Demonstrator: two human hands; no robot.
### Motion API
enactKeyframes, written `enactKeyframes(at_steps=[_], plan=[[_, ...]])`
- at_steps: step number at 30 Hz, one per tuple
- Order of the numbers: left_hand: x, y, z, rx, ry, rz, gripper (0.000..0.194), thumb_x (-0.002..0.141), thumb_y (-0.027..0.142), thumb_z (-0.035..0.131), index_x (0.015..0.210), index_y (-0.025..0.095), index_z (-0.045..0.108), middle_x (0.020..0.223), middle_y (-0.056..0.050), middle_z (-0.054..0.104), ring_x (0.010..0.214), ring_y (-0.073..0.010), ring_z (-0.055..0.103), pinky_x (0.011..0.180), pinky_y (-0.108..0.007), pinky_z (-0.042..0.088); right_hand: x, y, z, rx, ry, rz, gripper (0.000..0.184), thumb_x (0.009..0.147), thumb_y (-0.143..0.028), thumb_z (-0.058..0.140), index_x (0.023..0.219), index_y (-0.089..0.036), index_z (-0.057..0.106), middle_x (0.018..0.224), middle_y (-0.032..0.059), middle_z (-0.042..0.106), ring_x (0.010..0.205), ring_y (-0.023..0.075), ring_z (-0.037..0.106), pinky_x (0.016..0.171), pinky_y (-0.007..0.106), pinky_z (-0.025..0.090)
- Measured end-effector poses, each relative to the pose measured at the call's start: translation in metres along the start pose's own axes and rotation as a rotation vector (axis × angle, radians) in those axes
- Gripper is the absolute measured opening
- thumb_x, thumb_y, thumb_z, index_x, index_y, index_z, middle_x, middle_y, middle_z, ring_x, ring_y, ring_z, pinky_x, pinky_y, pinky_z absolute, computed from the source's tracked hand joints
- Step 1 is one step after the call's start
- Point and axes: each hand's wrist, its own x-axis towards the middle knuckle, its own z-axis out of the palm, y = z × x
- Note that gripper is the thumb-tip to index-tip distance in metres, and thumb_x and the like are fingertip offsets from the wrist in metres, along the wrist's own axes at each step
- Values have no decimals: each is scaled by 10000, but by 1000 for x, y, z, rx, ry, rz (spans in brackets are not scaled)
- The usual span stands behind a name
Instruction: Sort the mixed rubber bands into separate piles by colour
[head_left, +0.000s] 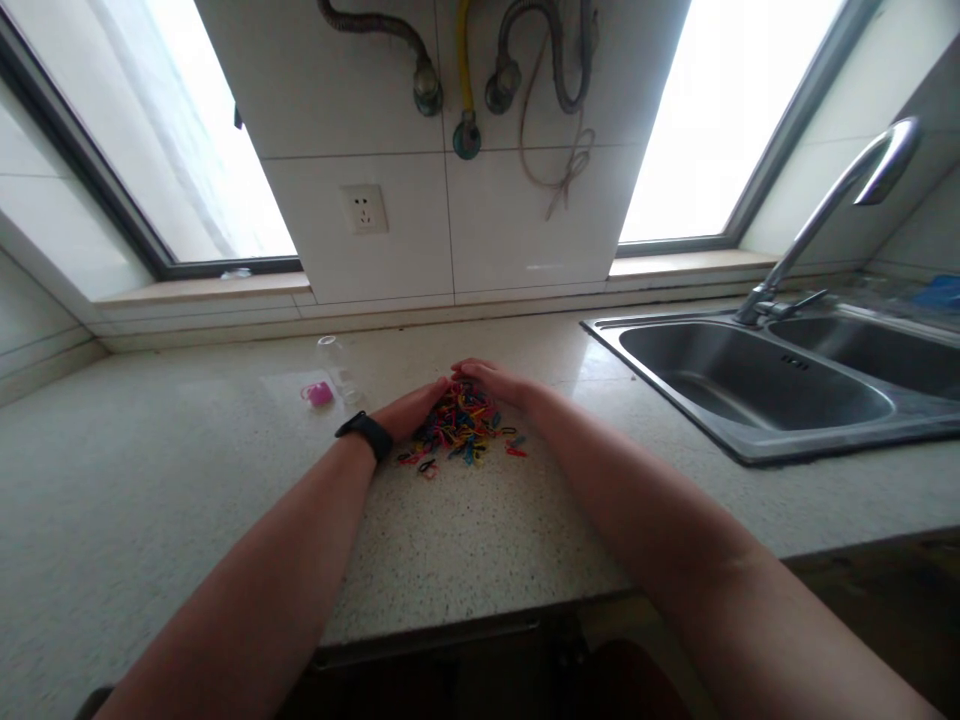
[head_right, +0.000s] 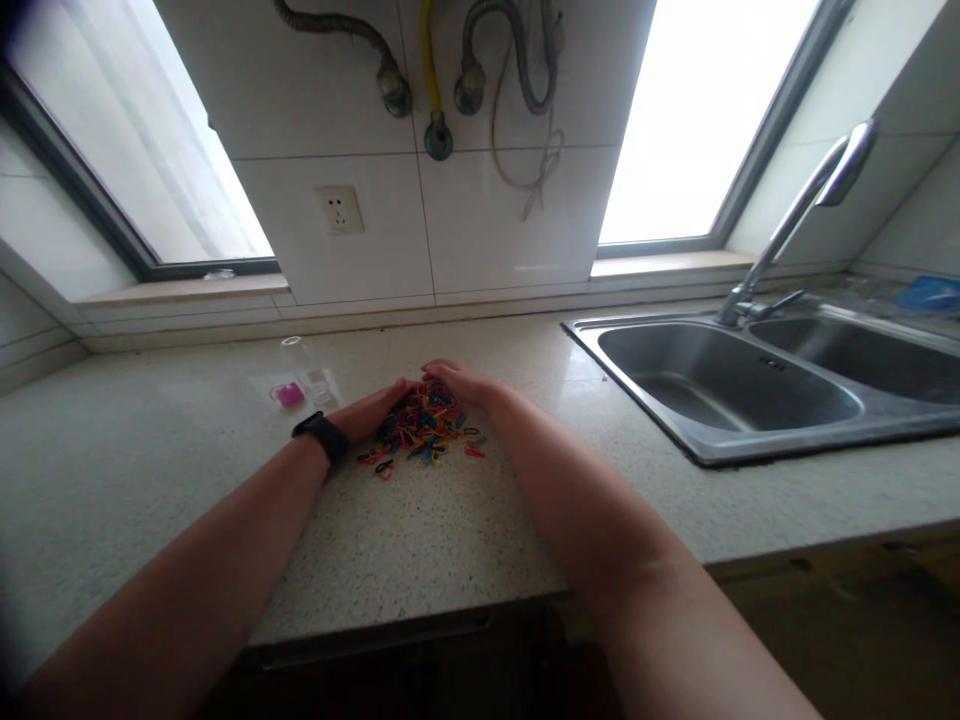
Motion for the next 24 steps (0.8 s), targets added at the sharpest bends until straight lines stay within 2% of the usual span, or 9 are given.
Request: enactKeyframes(at_steps=[3, 6, 9, 11, 12, 15, 19, 21, 24], plan=[[-1, 0, 0, -216, -10, -59, 778, 906, 724, 156, 1249, 207, 625, 1174, -81, 695, 1143, -252, 603, 1022, -412, 423, -9, -6, 3, 316, 13, 47, 452, 951, -395, 298, 1189, -183, 619, 1116, 91, 704, 956, 185, 662, 844, 305, 508], [-1, -9, -6, -308, 67, -104, 907, 864, 774, 76, 1234, 160, 632, 1171, -128, 690, 1096, -264, 627, 977, -424, 445, -10, -5, 0, 264, 170, 59, 485, 945, -405, 270, 1160, -145, 618, 1088, 119, 697, 901, 179, 656, 812, 304, 512], [0, -17, -13, -173, 257, -101, 896, 882, 748, 61, 1247, 152, 621, 1267, -145, 637, 1160, -267, 585, 973, -420, 447, -5, 0, -3, 145, 254, 31, 472, 941, -394, 295, 1188, -143, 610, 1238, 125, 641, 1095, 190, 592, 963, 336, 447], [0, -20, -15, 24, 350, -72, 817, 920, 701, 118, 1259, 148, 614, 1335, -143, 589, 1231, -273, 527, 1010, -428, 420, -3, 1, -2, 119, 218, 17, 434, 930, -408, 369, 1186, -173, 630, 1310, 97, 610, 1211, 196, 529, 1065, 351, 362], [0, -19, -15, 123, 358, -53, 774, 937, 673, 151, 1252, 142, 619, 1342, -142, 583, 1246, -275, 511, 1032, -429, 401, -3, 0, 0, 104, 179, 11, 414, 923, -416, 405, 1177, -192, 643, 1324, 80, 606, 1243, 200, 509, 1096, 354, 328], [-1, -13, -11, 307, 223, 18, 662, 973, 592, 209, 1236, 158, 634, 1312, -116, 607, 1224, -259, 527, 1083, -408, 352, -11, -10, 6, 138, 30, 13, 405, 930, -422, 409, 1199, -232, 645, 1358, 47, 591, 1284, 213, 489, 1117, 373, 314], [-2, 0, -3, 271, 59, 106, 566, 983, 556, 245, 1325, 249, 574, 1380, -46, 567, 1272, -233, 499, 1127, -396, 306, -32, -26, 10, 418, -93, 75, 525, 977, -481, 235, 1359, -259, 519, 1416, 30, 541, 1321, 217, 464, 1079, 435, 374], [-3, 5, 2, 152, 13, 100, 560, 983, 556, 239, 1344, 272, 558, 1391, -28, 562, 1273, -226, 508, 1121, -398, 324, -41, -29, 10, 492, -97, 85, 538, 979, -492, 219, 1383, -263, 489, 1420, 26, 538, 1335, 209, 448, 1090, 435, 362], [-6, 10, 9, -11, -18, 54, 580, 971, 587, 240, 1336, 273, 563, 1381, -19, 573, 1265, -230, 525, 1112, -414, 350, -50, -30, 11, 587, -8, 93, 533, 973, -459, 224, 1366, -228, 500, 1427, 51, 528, 1321, 201, 464, 1098, 408, 356]])
